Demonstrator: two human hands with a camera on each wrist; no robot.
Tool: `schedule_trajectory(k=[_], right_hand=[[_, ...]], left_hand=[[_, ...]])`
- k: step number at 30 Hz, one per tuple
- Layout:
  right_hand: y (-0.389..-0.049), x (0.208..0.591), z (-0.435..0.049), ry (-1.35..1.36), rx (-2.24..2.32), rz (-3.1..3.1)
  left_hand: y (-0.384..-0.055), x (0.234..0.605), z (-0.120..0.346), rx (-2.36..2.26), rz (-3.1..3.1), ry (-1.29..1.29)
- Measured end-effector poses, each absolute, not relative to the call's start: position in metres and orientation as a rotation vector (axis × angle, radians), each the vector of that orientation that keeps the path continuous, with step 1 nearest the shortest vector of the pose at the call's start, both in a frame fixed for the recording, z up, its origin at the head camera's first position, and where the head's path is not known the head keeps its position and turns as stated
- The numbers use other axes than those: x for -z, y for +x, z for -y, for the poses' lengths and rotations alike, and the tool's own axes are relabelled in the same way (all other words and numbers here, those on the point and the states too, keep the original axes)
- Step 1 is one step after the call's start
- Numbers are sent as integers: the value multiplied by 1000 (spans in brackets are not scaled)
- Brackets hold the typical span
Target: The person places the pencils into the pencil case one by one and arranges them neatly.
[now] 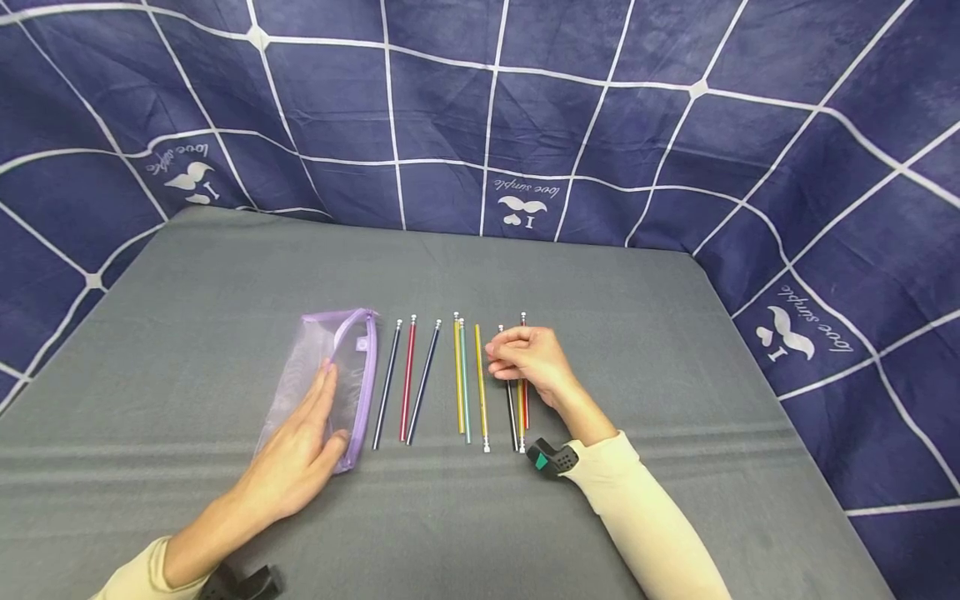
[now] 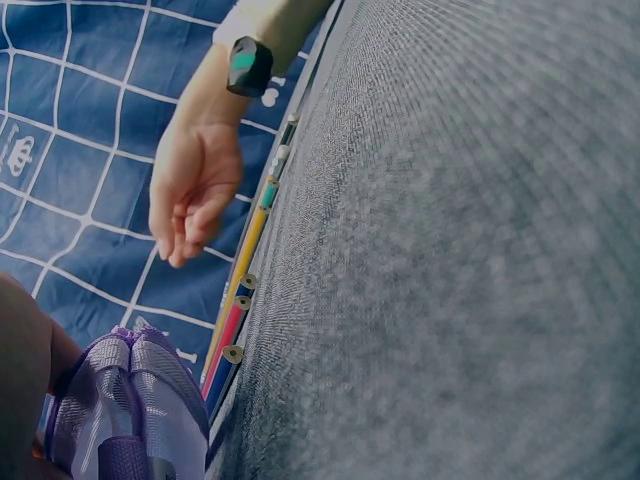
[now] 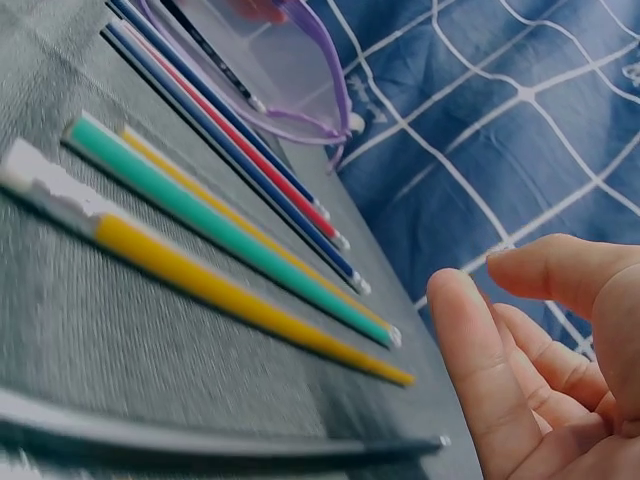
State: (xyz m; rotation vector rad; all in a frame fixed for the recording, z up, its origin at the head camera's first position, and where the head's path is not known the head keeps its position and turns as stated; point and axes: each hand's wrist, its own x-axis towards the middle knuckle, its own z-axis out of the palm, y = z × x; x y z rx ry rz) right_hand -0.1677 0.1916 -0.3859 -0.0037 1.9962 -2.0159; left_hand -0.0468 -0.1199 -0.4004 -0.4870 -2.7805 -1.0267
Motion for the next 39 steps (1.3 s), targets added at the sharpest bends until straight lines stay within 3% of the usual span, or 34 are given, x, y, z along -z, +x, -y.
schedule_trajectory(k=[18, 39], right_hand=[[-179, 396, -228, 91, 2040, -2086], [-183, 402, -237, 204, 1679, -2281]], left_hand=[[-45, 399, 121, 1034, 2790, -485], [-45, 399, 121, 1041, 2786, -488]])
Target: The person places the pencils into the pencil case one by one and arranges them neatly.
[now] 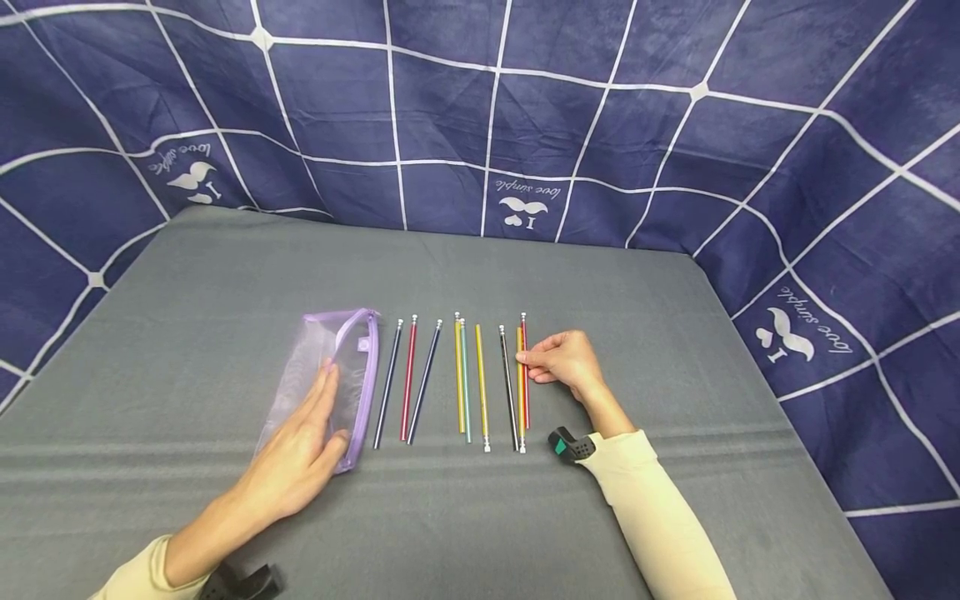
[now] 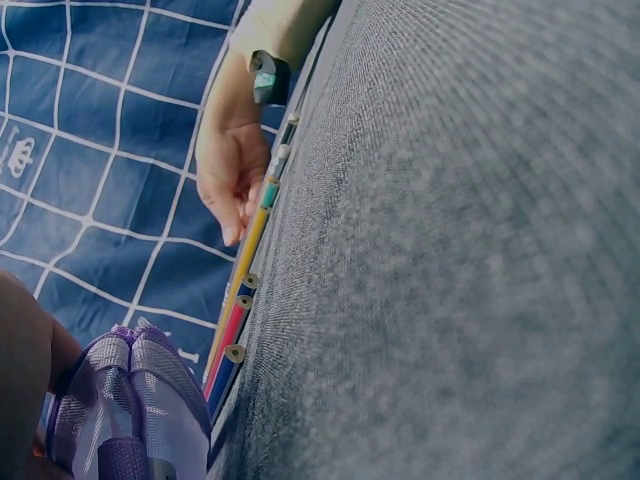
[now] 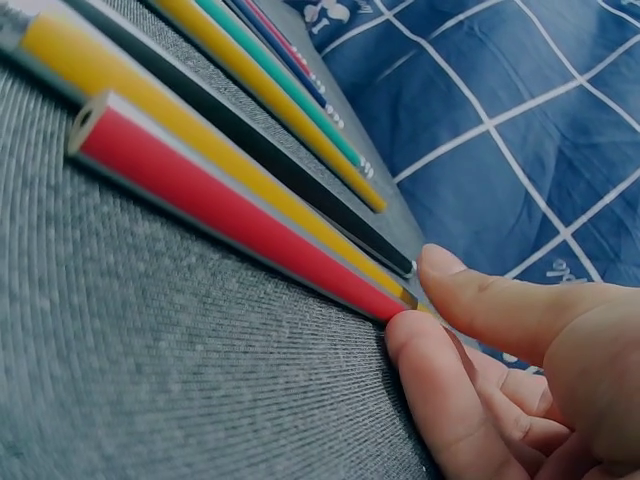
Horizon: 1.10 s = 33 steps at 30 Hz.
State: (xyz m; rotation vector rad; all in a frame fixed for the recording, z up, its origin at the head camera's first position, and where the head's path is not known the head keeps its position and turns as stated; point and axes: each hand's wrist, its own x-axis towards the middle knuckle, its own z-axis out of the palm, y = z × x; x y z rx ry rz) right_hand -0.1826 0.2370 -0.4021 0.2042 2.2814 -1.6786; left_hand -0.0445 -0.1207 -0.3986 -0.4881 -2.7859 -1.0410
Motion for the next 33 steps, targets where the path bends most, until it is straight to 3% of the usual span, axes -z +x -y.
schedule_trajectory(k=[33], right_hand=[[-178, 391, -238, 173, 1479, -2420]], left_hand=[[-43, 398, 122, 1031, 2790, -497]])
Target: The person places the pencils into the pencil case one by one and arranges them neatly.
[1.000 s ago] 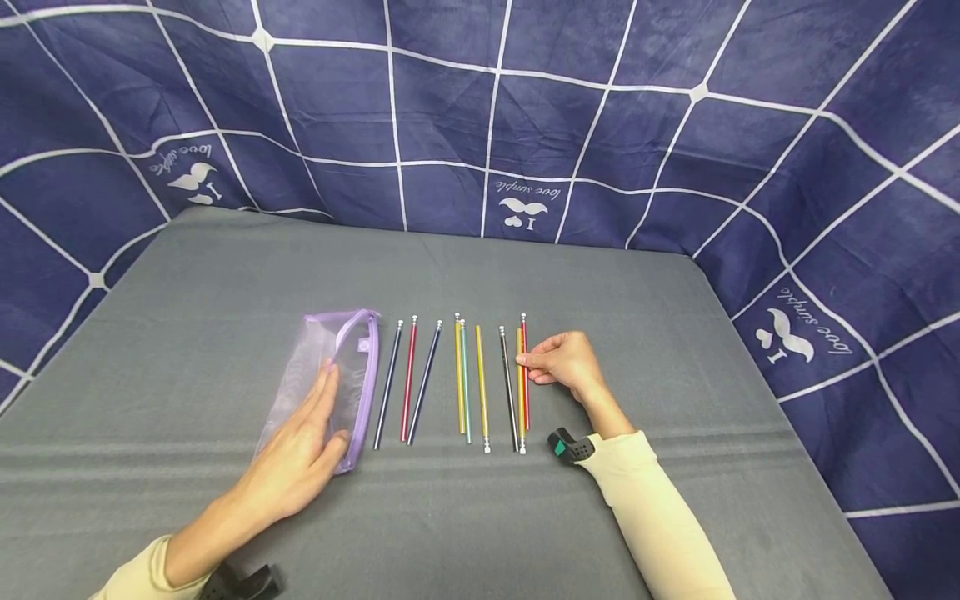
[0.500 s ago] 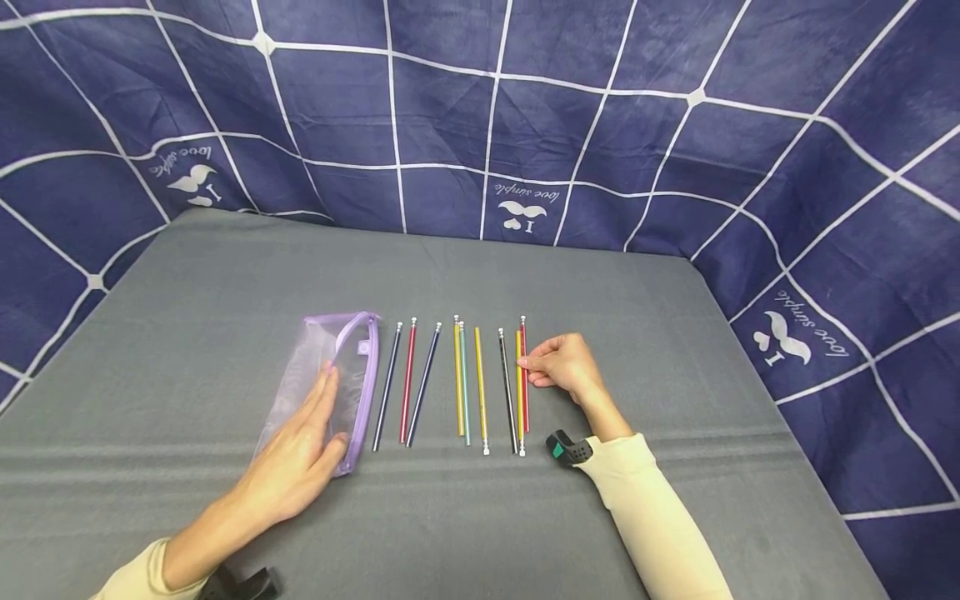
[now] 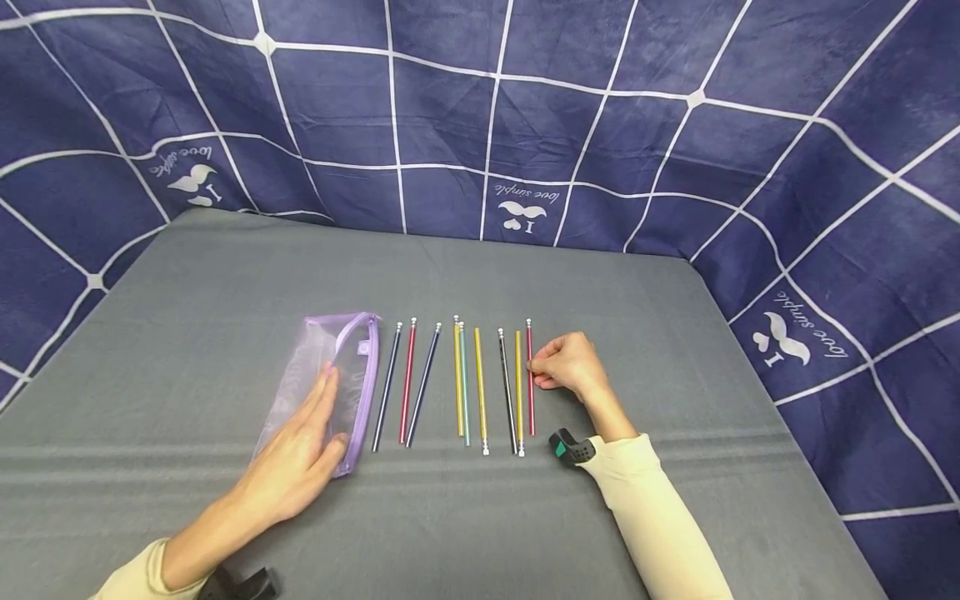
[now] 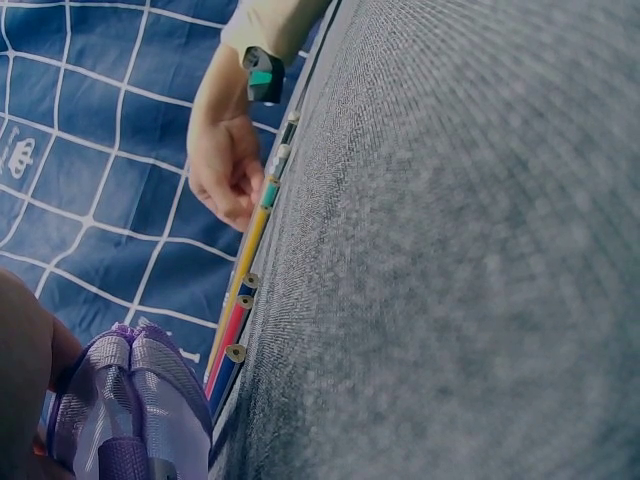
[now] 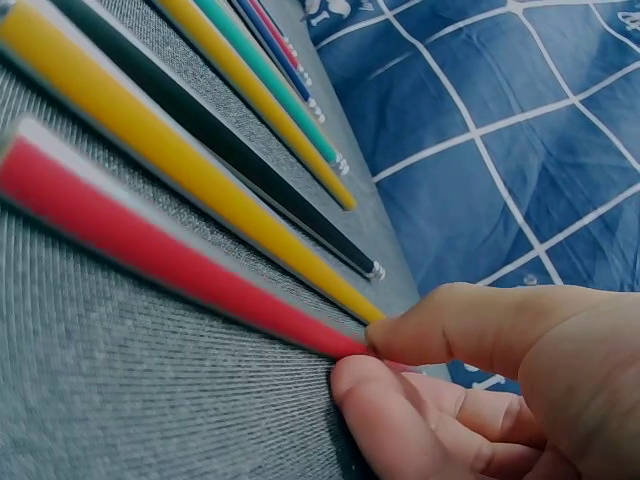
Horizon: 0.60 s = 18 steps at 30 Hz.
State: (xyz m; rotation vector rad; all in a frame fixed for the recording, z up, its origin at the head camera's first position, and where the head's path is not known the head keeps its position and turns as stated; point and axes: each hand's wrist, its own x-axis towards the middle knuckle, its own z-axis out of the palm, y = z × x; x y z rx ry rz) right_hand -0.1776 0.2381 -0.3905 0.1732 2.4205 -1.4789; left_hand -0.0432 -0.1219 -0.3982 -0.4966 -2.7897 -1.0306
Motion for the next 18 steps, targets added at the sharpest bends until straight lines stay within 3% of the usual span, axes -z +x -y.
schedule_trajectory(k=[18], right_hand=[[-177, 390, -240, 213, 1384, -2454]], left_hand=[[-43, 399, 121, 1044, 2777, -500]])
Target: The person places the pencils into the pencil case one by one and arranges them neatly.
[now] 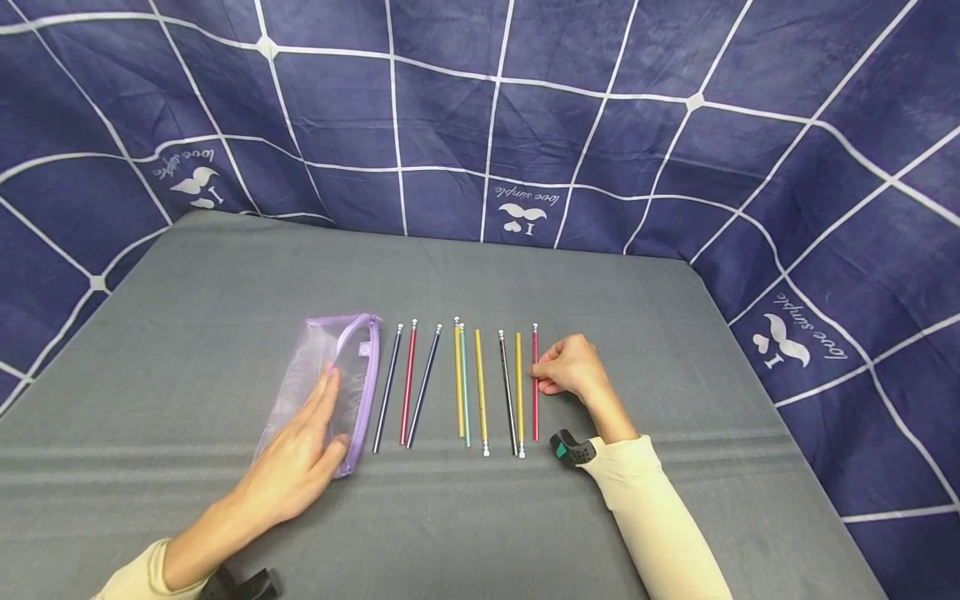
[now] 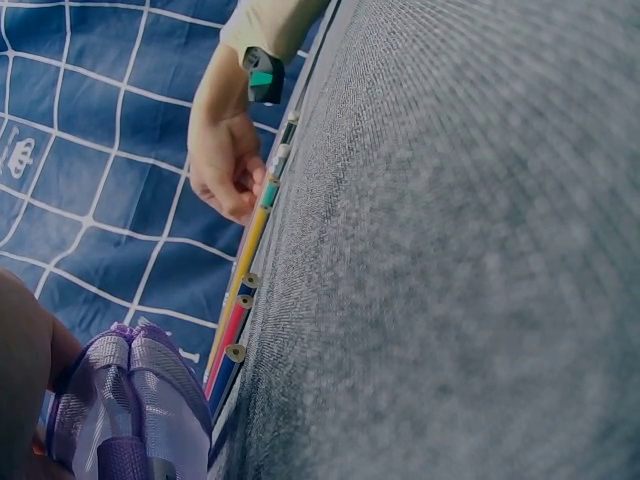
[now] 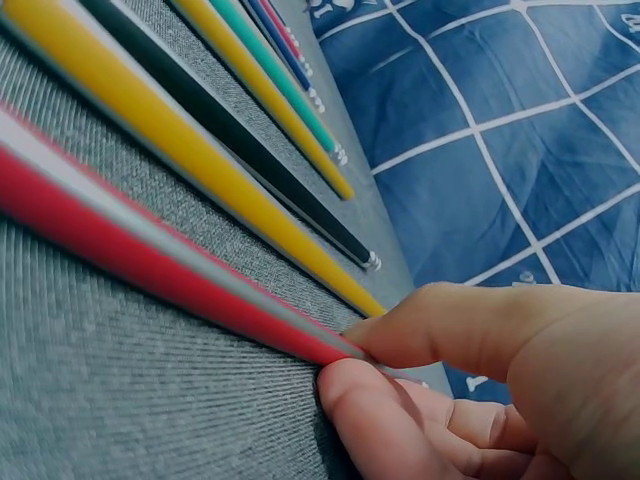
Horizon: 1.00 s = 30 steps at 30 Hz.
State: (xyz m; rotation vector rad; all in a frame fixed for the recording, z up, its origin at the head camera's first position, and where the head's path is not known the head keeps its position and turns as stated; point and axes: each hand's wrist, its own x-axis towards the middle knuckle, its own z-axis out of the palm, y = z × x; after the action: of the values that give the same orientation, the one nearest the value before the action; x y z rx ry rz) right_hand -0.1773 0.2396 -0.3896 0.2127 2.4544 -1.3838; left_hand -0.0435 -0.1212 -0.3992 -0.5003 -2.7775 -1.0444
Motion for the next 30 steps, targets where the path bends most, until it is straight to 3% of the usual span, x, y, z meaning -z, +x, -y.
schedule_trajectory(k=[30], right_hand=[[-182, 385, -248, 136, 1670, -2213]], left_hand=[[-44, 399, 122, 1040, 2787, -503]])
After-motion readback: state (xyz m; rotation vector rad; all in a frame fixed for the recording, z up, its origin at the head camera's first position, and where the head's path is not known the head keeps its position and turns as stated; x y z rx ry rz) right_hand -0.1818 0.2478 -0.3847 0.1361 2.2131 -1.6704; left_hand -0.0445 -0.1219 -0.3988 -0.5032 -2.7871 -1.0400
